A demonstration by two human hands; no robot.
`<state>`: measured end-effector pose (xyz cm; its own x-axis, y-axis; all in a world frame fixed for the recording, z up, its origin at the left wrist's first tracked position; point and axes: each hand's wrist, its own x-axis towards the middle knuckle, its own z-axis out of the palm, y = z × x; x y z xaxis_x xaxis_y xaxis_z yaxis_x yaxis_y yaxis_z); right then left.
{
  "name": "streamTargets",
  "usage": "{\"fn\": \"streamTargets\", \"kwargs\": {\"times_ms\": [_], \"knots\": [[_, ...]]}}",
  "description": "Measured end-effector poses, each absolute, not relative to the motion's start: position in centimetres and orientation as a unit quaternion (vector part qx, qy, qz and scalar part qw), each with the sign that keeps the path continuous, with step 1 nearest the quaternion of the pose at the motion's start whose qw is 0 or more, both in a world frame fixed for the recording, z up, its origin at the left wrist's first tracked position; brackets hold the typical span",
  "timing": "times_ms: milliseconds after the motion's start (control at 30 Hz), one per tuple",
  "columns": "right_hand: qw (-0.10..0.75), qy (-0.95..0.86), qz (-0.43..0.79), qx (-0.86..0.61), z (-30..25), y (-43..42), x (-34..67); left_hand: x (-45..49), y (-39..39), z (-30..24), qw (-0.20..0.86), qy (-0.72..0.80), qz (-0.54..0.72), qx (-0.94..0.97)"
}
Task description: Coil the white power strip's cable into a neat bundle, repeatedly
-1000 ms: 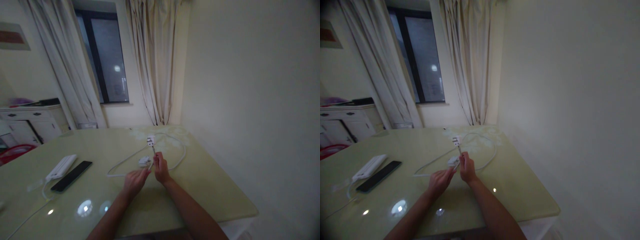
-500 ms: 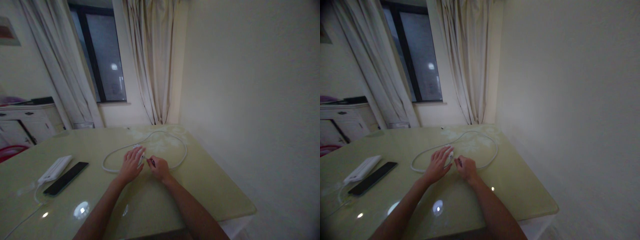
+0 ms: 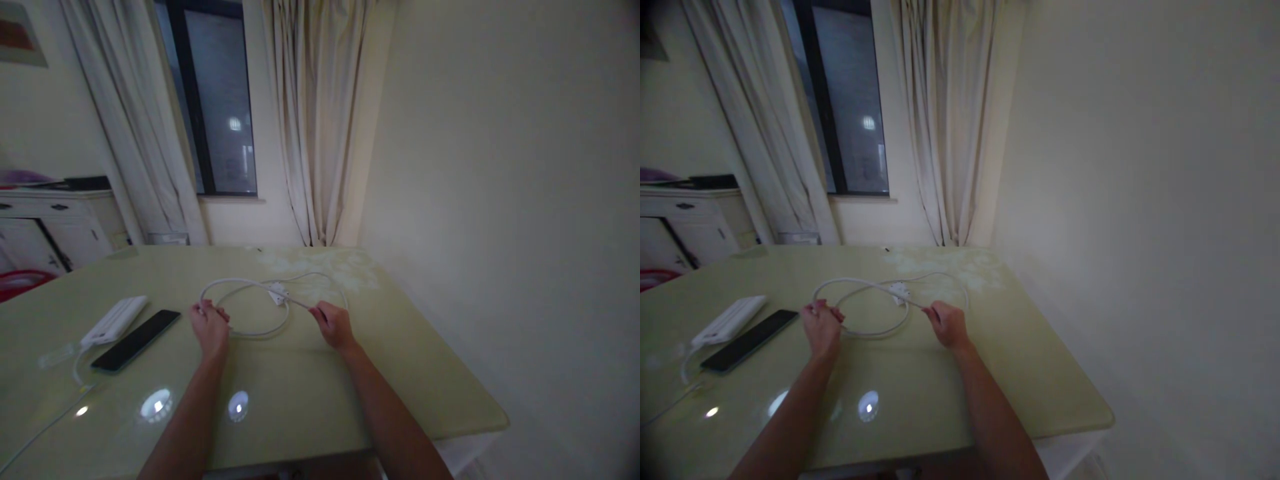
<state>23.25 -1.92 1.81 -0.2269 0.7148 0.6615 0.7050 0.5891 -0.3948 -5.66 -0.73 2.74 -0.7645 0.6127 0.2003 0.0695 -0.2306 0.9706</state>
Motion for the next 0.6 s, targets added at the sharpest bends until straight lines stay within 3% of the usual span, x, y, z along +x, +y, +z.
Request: {"fn": "streamTargets", "kwargs": {"times_ms": [100, 300, 467, 600], "knots": [[0.421, -0.786, 0.023, -0.452, 1.2, -2.6, 21.8, -3.8, -0.9, 2.3, 0.291, 0.525, 0.7, 0.388], [0.411, -0.801, 0.074, -0.429, 0.8, -4.2, 19.5, 2.8, -2.7, 0.5, 0.556, 0.391, 0.5, 0.537], [0.423, -0.773, 0.141, -0.452, 1.2, -4.4, 19.1, 3.8, -3.1, -0.5, 0.593, 0.364, 0.495, 0.52], [0.478, -0.726, 0.215, -0.446, 1.6, -4.4, 19.0, 3.1, -3.3, 0.2, 0.598, 0.383, 0.481, 0.514]]}}
